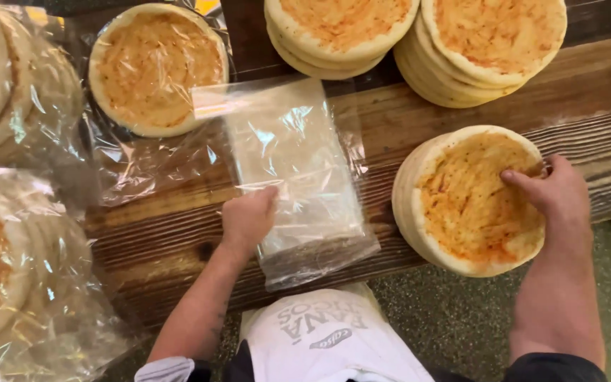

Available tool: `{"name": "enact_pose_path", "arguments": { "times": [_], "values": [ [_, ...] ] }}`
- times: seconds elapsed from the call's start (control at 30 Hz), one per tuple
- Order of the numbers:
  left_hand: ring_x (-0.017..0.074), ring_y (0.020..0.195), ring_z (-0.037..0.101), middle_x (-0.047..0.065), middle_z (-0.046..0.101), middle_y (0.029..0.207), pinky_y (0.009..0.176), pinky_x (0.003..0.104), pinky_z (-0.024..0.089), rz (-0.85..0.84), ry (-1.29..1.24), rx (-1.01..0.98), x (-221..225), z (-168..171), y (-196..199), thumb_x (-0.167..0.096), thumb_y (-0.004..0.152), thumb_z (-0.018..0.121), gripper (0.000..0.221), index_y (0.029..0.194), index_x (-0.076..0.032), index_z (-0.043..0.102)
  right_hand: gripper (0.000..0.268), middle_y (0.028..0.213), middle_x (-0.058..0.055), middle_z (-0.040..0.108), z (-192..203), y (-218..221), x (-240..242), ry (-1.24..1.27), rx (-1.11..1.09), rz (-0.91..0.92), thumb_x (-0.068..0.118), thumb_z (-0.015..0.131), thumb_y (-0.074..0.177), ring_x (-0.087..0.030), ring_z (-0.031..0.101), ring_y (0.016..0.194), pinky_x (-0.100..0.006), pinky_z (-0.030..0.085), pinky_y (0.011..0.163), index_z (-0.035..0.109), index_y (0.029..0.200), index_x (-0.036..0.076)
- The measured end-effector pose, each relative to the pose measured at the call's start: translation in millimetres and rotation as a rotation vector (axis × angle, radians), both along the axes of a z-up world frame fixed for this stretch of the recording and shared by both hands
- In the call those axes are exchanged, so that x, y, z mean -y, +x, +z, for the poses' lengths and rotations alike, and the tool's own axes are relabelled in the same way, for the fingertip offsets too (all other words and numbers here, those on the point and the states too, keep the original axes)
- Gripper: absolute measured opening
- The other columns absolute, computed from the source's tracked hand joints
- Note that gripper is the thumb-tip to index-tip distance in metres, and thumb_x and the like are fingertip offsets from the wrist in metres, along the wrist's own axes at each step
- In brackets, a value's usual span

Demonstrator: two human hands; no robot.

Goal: The person places pizza bases into plastic bags and folds the bags to seal them.

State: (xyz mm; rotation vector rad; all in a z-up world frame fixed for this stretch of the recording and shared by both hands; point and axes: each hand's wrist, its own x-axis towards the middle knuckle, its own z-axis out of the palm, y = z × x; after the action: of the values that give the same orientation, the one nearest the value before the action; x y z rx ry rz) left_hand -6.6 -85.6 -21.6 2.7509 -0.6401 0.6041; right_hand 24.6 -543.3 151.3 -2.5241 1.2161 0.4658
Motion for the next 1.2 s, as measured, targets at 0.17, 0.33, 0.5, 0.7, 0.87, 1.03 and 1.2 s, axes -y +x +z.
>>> {"name": "enact_pose_path", "arguments": {
  "times": [0.17,0.33,0.5,0.7,0.87,1.03,1.2],
  "values": [
    [0.0234,0.055,0.064,0.006,0.066,0.064,0.047,0.038,0.047,0.343,-0.321,-0.744,5.9,10.7,25.9,-0.028,0.107,0.046,0.028,0.106,-0.013,0.069,0.077,0.134,-0.022,0.064,-19.8,-3.5,56.4,0.064,0.067,0.099,0.036,0.09,0.077,-0.041,0.061,0.114,-0.055,0.048,0.093,0.063,0.14,0.002],
    [0.0247,0.073,0.071,-0.001,0.075,0.075,0.065,0.044,0.049,0.401,-0.475,-0.849,5.7,42.1,37.6,-0.029,0.102,0.047,0.027,0.101,-0.017,0.071,0.066,0.152,-0.021,0.043,3.6,-24.1,-1.0,-0.024,0.103,0.095,0.025,0.082,0.087,-0.041,0.045,0.133,-0.068,0.035,0.109,0.053,0.143,0.006],
    [0.0252,0.071,0.069,0.002,0.075,0.077,0.064,0.044,0.046,0.371,-0.534,-0.858,-4.6,48.0,34.3,-0.031,0.104,0.046,0.026,0.097,-0.016,0.066,0.085,0.15,-0.022,0.048,9.6,-84.5,-49.9,0.045,0.101,-0.337,0.028,0.085,0.088,-0.041,0.049,0.135,-0.063,0.04,0.112,0.036,0.154,0.004],
    [0.0362,0.07,0.067,0.013,0.068,0.069,0.065,0.052,0.047,0.228,-0.376,-0.82,-9.1,46.3,26.0,-0.027,0.103,0.047,0.038,0.14,-0.023,0.054,0.074,0.107,-0.016,0.069,-92.2,-158.2,11.0,0.007,0.415,-0.52,0.053,0.092,0.079,-0.025,0.067,0.075,-0.043,0.055,0.059,0.056,0.12,0.003],
    [0.0202,0.06,0.065,-0.003,0.076,0.081,0.051,0.037,0.052,0.103,-0.219,-0.547,-8.6,26.3,28.6,-0.039,0.107,0.05,0.037,0.141,-0.035,0.062,0.04,0.105,-0.009,0.07,-94.4,-158.4,21.8,-0.147,0.362,-0.429,0.03,0.091,0.082,-0.025,0.067,0.086,-0.046,0.056,0.075,0.064,0.105,0.011],
    [0.0195,0.085,0.069,-0.003,0.077,0.104,0.066,0.036,0.053,0.121,-0.35,-0.627,-5.9,31.8,35.9,-0.041,0.105,0.048,0.036,0.128,-0.027,0.072,0.032,0.106,-0.009,0.068,-66.0,-150.4,-1.7,0.046,0.572,-0.541,0.006,0.08,0.086,-0.02,0.069,0.091,-0.033,0.06,0.077,0.061,0.112,0.007],
    [0.0218,0.111,0.069,0.002,0.076,0.121,0.092,0.038,0.053,0.182,-0.616,-0.769,-5.1,50.3,41.0,-0.034,0.101,0.054,0.036,0.123,-0.015,0.074,0.061,0.111,-0.012,0.069,-98.2,-147.1,22.5,0.061,0.602,-0.465,0.037,0.092,0.082,-0.019,0.068,0.081,-0.034,0.055,0.058,0.058,0.121,0.006]
  ]
}}
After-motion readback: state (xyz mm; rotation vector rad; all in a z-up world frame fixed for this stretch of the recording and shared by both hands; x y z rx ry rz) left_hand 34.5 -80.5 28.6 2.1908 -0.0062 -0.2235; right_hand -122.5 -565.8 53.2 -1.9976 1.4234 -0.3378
